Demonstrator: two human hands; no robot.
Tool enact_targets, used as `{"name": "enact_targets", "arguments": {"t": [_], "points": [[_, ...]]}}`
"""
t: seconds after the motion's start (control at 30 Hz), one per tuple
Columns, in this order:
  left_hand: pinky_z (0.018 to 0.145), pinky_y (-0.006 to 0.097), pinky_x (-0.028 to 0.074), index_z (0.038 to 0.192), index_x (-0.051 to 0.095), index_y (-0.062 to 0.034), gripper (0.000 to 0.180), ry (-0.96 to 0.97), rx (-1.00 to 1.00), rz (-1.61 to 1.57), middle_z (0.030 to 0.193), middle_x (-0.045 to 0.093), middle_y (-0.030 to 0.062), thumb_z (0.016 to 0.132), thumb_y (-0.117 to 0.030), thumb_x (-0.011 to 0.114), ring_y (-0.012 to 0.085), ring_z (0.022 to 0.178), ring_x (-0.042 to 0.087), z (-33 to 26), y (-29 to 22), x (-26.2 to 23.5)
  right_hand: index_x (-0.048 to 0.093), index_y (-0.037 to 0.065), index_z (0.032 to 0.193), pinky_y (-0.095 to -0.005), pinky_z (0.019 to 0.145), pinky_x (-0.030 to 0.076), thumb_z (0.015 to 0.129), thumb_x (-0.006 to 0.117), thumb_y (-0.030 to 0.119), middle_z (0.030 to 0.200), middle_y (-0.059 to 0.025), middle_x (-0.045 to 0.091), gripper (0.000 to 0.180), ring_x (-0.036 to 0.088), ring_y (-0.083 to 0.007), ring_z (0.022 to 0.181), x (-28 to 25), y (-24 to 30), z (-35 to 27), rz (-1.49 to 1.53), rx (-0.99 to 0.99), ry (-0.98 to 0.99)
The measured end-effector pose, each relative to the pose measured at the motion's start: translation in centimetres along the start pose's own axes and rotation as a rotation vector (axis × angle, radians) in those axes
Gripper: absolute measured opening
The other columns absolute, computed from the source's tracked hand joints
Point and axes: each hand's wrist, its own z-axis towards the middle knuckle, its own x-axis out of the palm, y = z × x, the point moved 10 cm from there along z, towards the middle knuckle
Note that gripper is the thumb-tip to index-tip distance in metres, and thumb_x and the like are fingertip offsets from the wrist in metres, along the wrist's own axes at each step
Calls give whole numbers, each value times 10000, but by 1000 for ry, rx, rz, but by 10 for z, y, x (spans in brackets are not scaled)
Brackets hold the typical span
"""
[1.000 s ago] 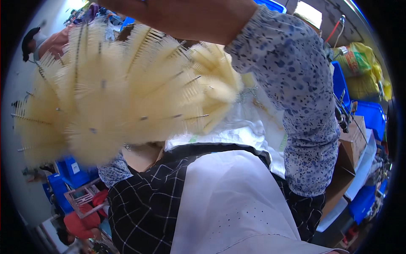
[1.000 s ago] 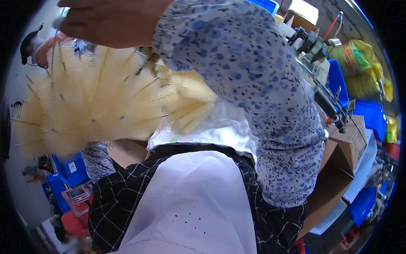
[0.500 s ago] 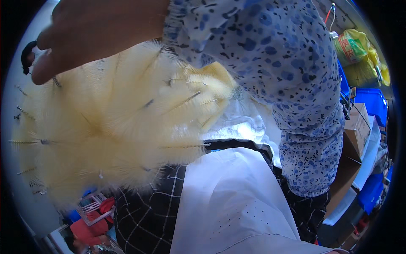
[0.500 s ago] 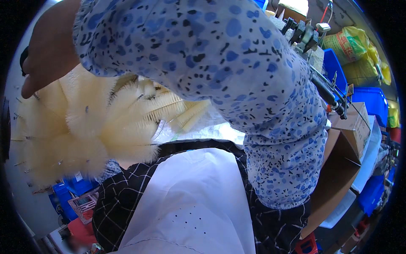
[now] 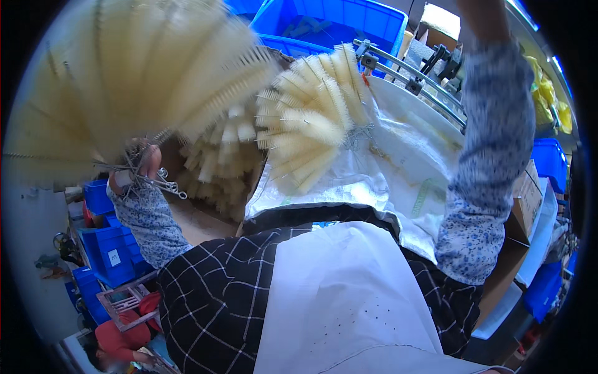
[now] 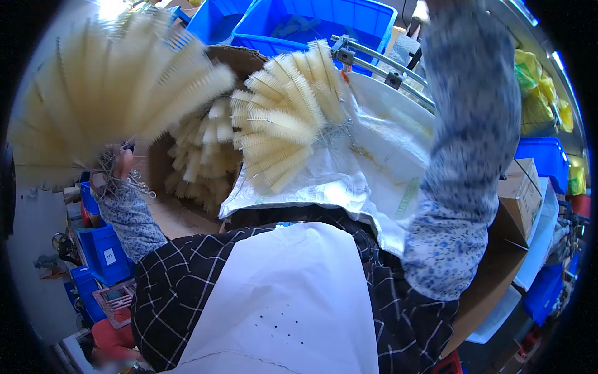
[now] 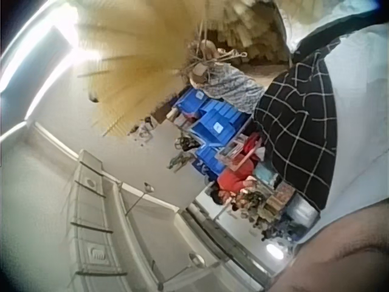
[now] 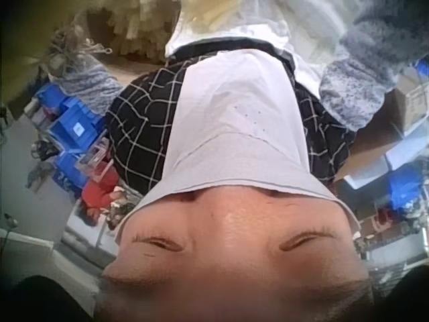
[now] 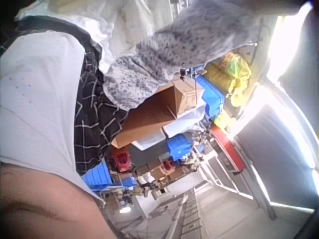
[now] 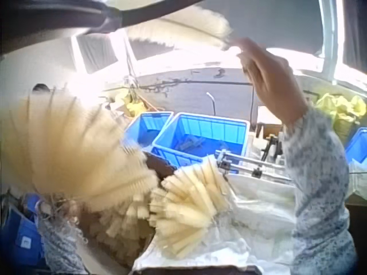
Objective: Assembling industrial brushes using a fixture and packing them into a cardboard box.
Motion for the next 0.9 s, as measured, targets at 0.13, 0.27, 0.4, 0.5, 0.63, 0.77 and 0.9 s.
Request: {"name": "enact_targets", "arguments": {"t": [0.13, 0.27, 0.4, 0.5, 0.63, 0.77, 0.9], "points": [[475, 234, 338, 734, 455, -37, 178, -14, 88, -35, 641, 435, 60, 649, -180, 519, 135, 557, 428, -11, -12, 47, 494, 82, 1109, -178, 546, 368, 874, 443, 283, 817, -1, 532, 314, 451, -45, 635, 110, -43, -75, 1243, -104, 271], [558, 240, 304, 797, 484, 11, 182, -224, 461, 104, 696, 411, 48, 755, -164, 460, 131, 631, 351, 10, 3, 149, 330, 24, 1222, -171, 557, 370, 863, 446, 375, 909, -49, 475, 516, 392, -49, 647, 140, -2, -142, 1548, 37, 710], [652, 267, 345, 884, 475, 30, 213, -200, 248, -36, 795, 453, 84, 768, -147, 498, 155, 744, 410, 7, 102, 176, 181, 21, 1286, -243, 686, 427, 792, 545, 424, 993, -121, 436, 734, 471, -139, 806, 148, -3, -149, 1427, -105, 831], [746, 293, 386, 971, 465, 48, 269, -173, 40, -162, 894, 494, 121, 782, -129, 536, 179, 857, 469, 36, 191, 256, 73, 21, 1304, -302, 785, 422, 724, 634, 418, 1030, -148, 422, 899, 485, -212, 929, 199, -29, -170, 1175, -134, 960], [817, 311, 407, 1043, 446, 61, 328, -136, -95, -228, 973, 514, 148, 794, -121, 558, 198, 942, 502, 43, 241, 285, -9, -1, 1299, -356, 877, 380, 657, 711, 382, 1107, -193, 408, 1039, 463, -268, 1031, 250, -46, -211, 878, -109, 1215], [852, 312, 380, 1100, 393, 63, 381, -47, -119, -136, 1026, 482, 158, 808, -132, 540, 211, 982, 475, 35, 238, 288, -33, -67, 1293, -306, 932, 316, 627, 728, 372, 1256, -235, 320, 1102, 361, -277, 1155, 262, -27, -216, 1027, -213, 1227], [886, 313, 354, 1157, 340, 65, 436, 43, -165, -36, 1080, 450, 168, 822, -144, 523, 223, 1022, 447, 23, 238, 284, 37, -73, 1290, -298, 878, 363, 616, 732, 321, 1046, -226, 491, 1045, 480, -296, 1012, 263, -26, -204, 895, -140, 1195]]}}
